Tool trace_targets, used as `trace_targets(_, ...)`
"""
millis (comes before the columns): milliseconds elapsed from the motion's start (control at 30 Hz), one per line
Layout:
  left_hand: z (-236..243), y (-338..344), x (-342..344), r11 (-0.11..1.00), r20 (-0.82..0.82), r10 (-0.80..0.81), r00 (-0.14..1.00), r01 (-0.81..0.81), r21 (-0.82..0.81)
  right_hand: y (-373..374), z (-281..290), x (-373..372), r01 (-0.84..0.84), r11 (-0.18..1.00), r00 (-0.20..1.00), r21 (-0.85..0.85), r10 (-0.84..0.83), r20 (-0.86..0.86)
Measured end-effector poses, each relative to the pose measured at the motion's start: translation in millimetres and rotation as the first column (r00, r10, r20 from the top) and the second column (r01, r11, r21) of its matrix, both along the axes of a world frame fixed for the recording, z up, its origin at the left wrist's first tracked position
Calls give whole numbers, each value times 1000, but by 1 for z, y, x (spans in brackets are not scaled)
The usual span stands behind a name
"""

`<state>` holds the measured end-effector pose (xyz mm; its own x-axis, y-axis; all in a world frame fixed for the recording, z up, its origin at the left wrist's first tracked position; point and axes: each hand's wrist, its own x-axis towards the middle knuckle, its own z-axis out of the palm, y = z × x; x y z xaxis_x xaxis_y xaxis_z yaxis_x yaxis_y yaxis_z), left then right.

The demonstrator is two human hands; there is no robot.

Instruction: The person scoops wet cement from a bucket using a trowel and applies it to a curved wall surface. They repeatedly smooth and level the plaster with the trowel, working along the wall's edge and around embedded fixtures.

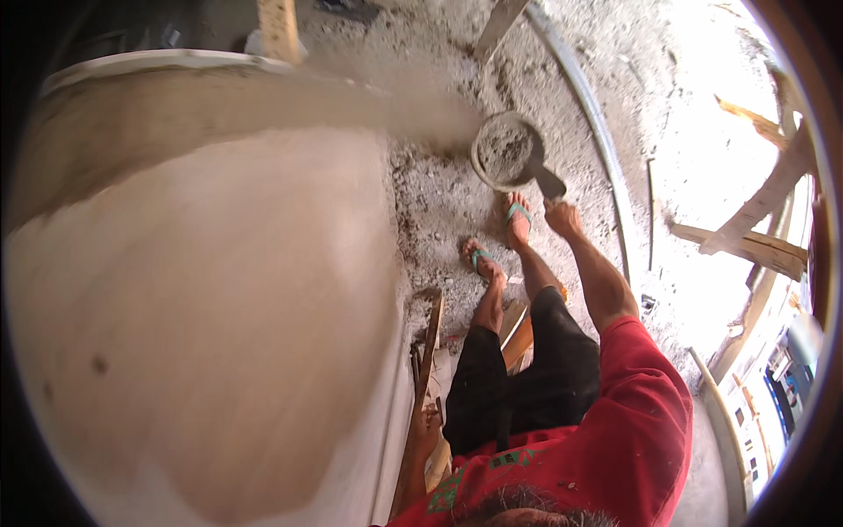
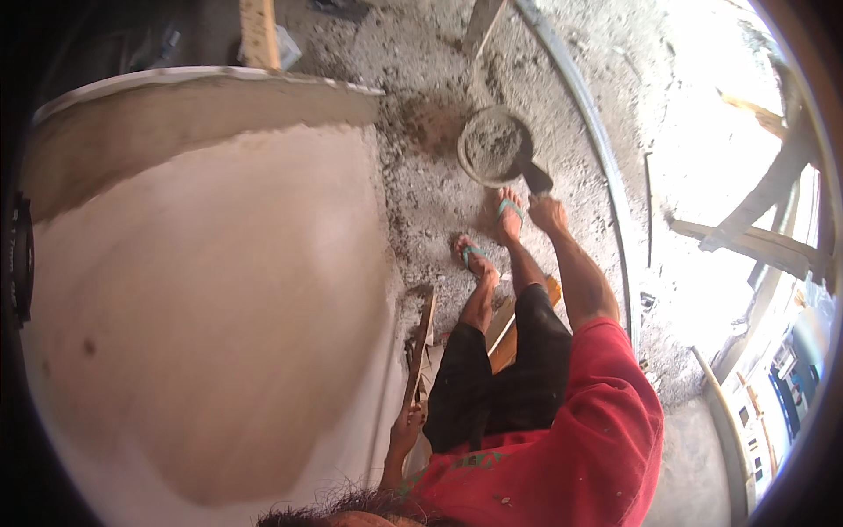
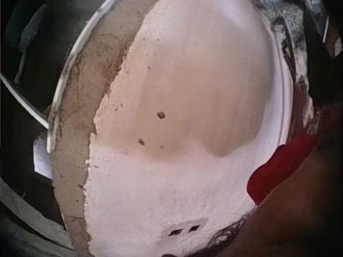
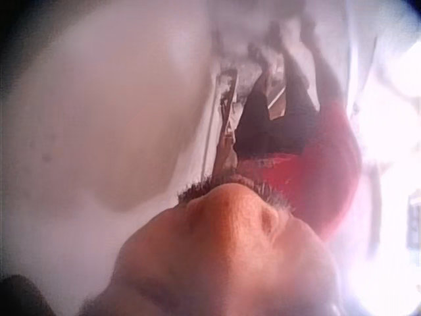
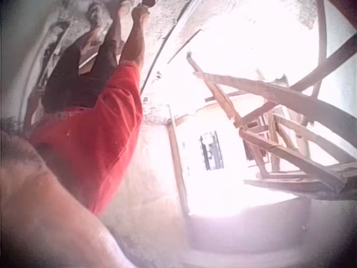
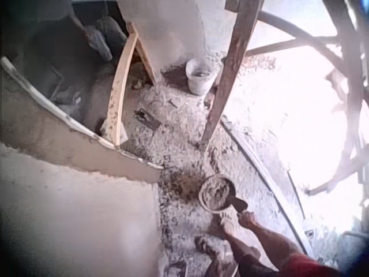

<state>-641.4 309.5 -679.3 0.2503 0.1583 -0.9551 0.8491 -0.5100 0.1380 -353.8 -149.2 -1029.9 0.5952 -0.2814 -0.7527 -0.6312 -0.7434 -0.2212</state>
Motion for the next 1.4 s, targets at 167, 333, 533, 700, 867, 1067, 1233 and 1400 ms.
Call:
trace_targets(167, -28, -17, -26, 964, -174, 236, 956, -209, 164, 40, -111, 71, 231, 966, 972, -115, -233, -7)
trace_targets(333, -42, -23, 16, 991, -150, 95, 984, -78, 112, 62, -189, 62, 378, 908, 926, 178, -375, -54)
trace_targets(533, -17, -35, 86, 948, 74, 313, 947, -316, 35, 43, -135, -7, 326, 807, 915, 493, -401, 52)
trace_targets(700, 61, -44, 161, 998, 573, -18, 820, -22, 62, 12, -50, -52, -462, 887, 548, 20, 268, 793)
trace_targets(867, 214, -45, 231, 925, 914, -357, 190, -65, 375, 51, 156, 38, -551, 767, 500, 329, -12, 866)
trace_targets(1067, 434, -27, 229, 660, 550, -735, -396, -603, 448, 108, 494, 180, -347, 238, 648, 907, -638, 415)
trace_targets(1233, 537, 12, 186, 229, 107, -971, -215, -962, 146, 145, 754, 265, -538, 31, 431, 842, -849, 307)
trace_targets(1400, 576, 62, 126, -70, 54, -996, 71, -997, 19, 162, 908, 334, -517, 584, -458, 625, -806, 375)
